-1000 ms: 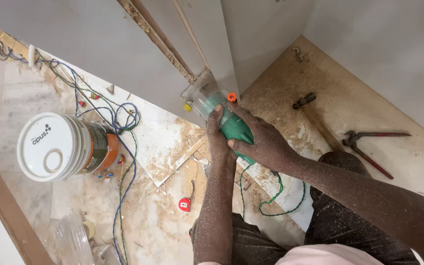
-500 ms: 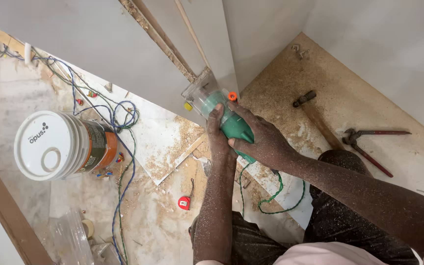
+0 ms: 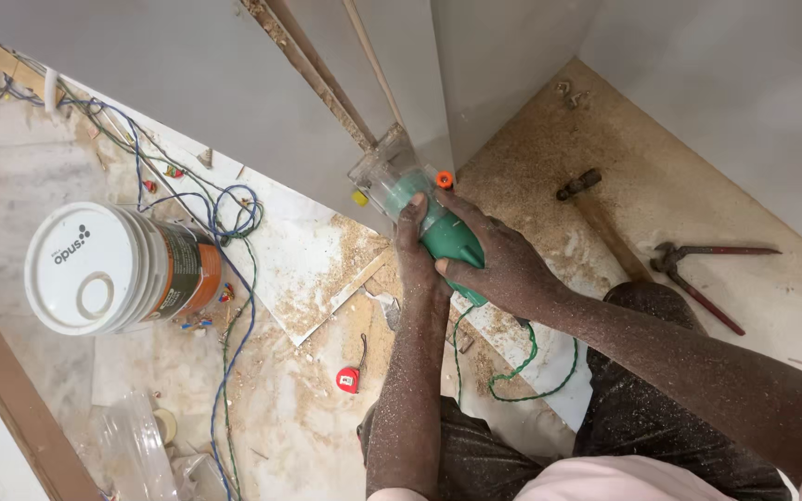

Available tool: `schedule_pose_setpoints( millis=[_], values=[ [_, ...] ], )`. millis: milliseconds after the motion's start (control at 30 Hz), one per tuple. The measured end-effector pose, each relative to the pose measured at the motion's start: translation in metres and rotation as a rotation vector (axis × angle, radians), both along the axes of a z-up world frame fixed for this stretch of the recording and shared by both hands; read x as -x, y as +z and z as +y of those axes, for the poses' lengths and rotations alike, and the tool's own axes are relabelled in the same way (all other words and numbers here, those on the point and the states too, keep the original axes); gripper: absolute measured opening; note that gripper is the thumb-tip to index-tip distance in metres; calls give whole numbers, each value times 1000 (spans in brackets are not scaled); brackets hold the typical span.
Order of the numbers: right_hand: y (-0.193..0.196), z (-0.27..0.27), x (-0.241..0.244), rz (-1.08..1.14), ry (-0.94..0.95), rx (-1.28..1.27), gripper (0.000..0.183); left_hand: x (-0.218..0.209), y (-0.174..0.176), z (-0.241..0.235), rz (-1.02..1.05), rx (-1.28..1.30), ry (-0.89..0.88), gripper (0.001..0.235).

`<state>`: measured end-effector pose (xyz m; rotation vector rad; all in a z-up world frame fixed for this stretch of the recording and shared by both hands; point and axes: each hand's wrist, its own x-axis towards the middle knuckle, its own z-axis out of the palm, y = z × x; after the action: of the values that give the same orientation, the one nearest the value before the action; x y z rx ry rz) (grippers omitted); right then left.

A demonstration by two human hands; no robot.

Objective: The person uses a green electric trimmer to shape the vertical edge of a white wooden panel. They guide the tool steadily along the edge from top to bottom, creating a groove and generating sawdust.

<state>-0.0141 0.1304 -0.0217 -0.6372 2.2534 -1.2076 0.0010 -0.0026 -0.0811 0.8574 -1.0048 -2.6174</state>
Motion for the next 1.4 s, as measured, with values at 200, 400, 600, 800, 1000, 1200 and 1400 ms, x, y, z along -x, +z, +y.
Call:
schedule_pose_setpoints(
  millis=[200, 400, 600, 800, 1000, 1200, 1400],
  values=[
    [-4, -1, 1, 14, -2, -28, 89, 1, -8, 0, -30, -16, 7, 73],
    [-3, -2, 0, -15, -15, -73, 90, 0, -11, -1, -29, -40, -1, 70],
    [-6, -2, -1, 16, -7, -28, 90, -1, -12, -1, 13, -4, -11, 74],
    [-16, 0, 0, 23, 5, -13, 90, 1, -10, 0, -44, -25, -15, 75],
    [-18, 0, 0, 48, 7, 13, 89, 1, -17, -1, -8, -35, -13, 74],
    [-13, -1, 1, -26, -3, -33, 89, 0, -19, -1, 14, -15, 6, 68],
    [-15, -3, 0, 9, -2, -33, 89, 0, -22, -2, 33, -27, 17, 65]
  ],
)
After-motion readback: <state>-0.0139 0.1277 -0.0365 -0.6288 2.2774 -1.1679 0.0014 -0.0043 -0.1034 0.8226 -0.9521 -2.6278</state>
